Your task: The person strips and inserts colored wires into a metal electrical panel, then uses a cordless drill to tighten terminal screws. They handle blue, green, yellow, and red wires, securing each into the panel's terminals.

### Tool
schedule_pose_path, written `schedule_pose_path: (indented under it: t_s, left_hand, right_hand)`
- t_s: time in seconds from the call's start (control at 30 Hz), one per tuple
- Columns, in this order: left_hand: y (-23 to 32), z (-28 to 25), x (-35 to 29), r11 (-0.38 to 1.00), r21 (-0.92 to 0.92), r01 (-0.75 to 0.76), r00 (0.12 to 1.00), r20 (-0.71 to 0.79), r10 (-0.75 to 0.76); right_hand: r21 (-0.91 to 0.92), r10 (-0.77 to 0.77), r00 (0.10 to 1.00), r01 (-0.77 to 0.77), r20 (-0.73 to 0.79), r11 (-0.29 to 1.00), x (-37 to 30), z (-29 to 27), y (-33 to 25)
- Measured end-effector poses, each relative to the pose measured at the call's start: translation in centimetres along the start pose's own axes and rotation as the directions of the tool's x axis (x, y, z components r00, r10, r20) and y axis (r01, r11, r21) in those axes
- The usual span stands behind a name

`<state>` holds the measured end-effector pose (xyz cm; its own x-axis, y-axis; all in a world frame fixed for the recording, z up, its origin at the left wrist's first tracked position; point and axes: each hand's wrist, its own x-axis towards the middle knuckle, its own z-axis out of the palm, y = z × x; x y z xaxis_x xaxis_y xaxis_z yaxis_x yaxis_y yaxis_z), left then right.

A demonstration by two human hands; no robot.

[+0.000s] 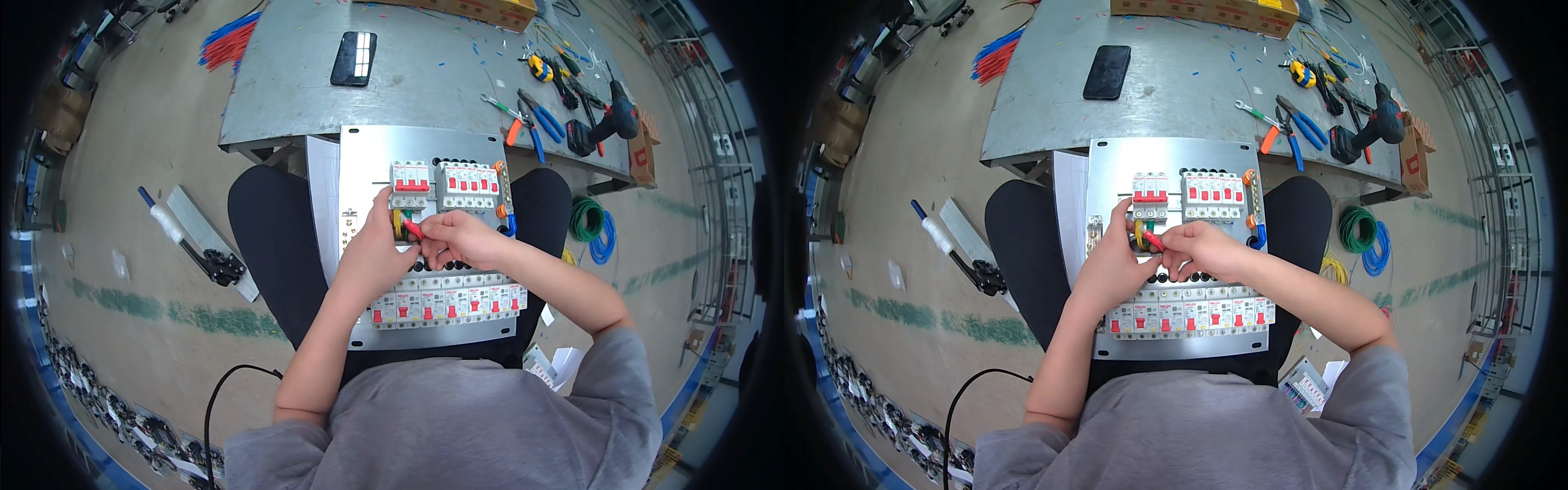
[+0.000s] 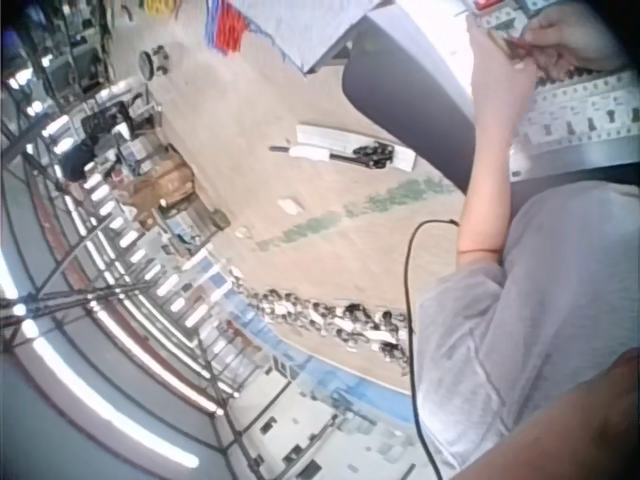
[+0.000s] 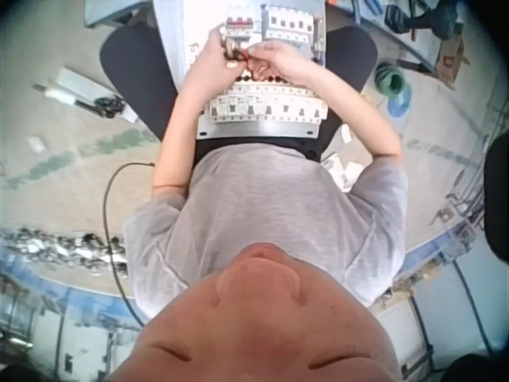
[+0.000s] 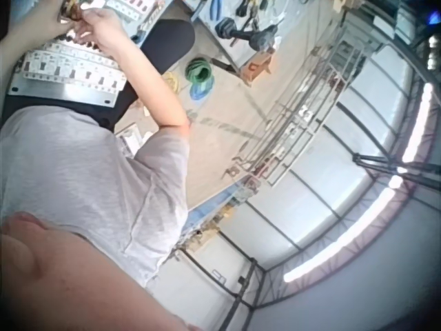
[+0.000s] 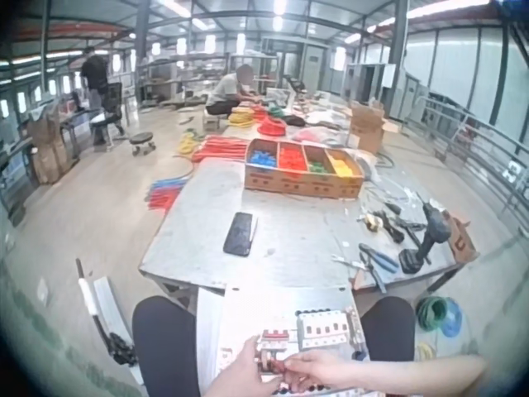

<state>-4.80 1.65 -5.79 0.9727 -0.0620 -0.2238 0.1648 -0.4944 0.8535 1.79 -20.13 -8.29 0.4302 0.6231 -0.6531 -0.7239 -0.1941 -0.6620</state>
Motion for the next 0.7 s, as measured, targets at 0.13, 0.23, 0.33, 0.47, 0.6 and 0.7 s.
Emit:
schedule_pose_path:
  t_s: [0.13,0.23,0.33,0.47,0.6,0.7]
  left_hand:
    - [-0.4,0.1,0.1,0.998,0.054,-0.023,1.0,-0.007,0.023]
    - [0.0,-0.7,0.4,0.998,-0.054,0.041,0.999,0.036,-0.039]
    - [0.0,-0.7,0.7,0.991,-0.115,0.071,0.997,0.017,-0.07]
    - [0.1,-0.2,1.3,0.99,-0.082,0.114,0.992,-0.037,-0.117]
    - [-0.7,0.6,1.9,0.988,-0.107,0.114,0.988,-0.09,-0.124]
    - [-0.9,1.1,2.3,0.961,-0.239,0.142,0.983,-0.079,-0.164]
  right_hand:
    - [-0.192,-0.037,0.997,0.025,-0.061,0.981,-0.6,1.3,-1.2]
    - [-0.406,-0.186,0.976,0.124,-0.115,0.906,-0.5,1.4,-0.6]
    - [-0.591,-0.285,0.945,0.14,-0.16,0.794,-0.8,1.8,-0.5]
    - [-0.64,-0.292,0.937,0.108,-0.189,0.761,-1.1,2.5,-1.0]
    - [-0.531,-0.218,0.953,0.075,-0.212,0.844,-0.8,2.5,-1.1]
    - [-0.438,-0.163,0.965,0.058,-0.205,0.897,-0.5,2.2,-0.9]
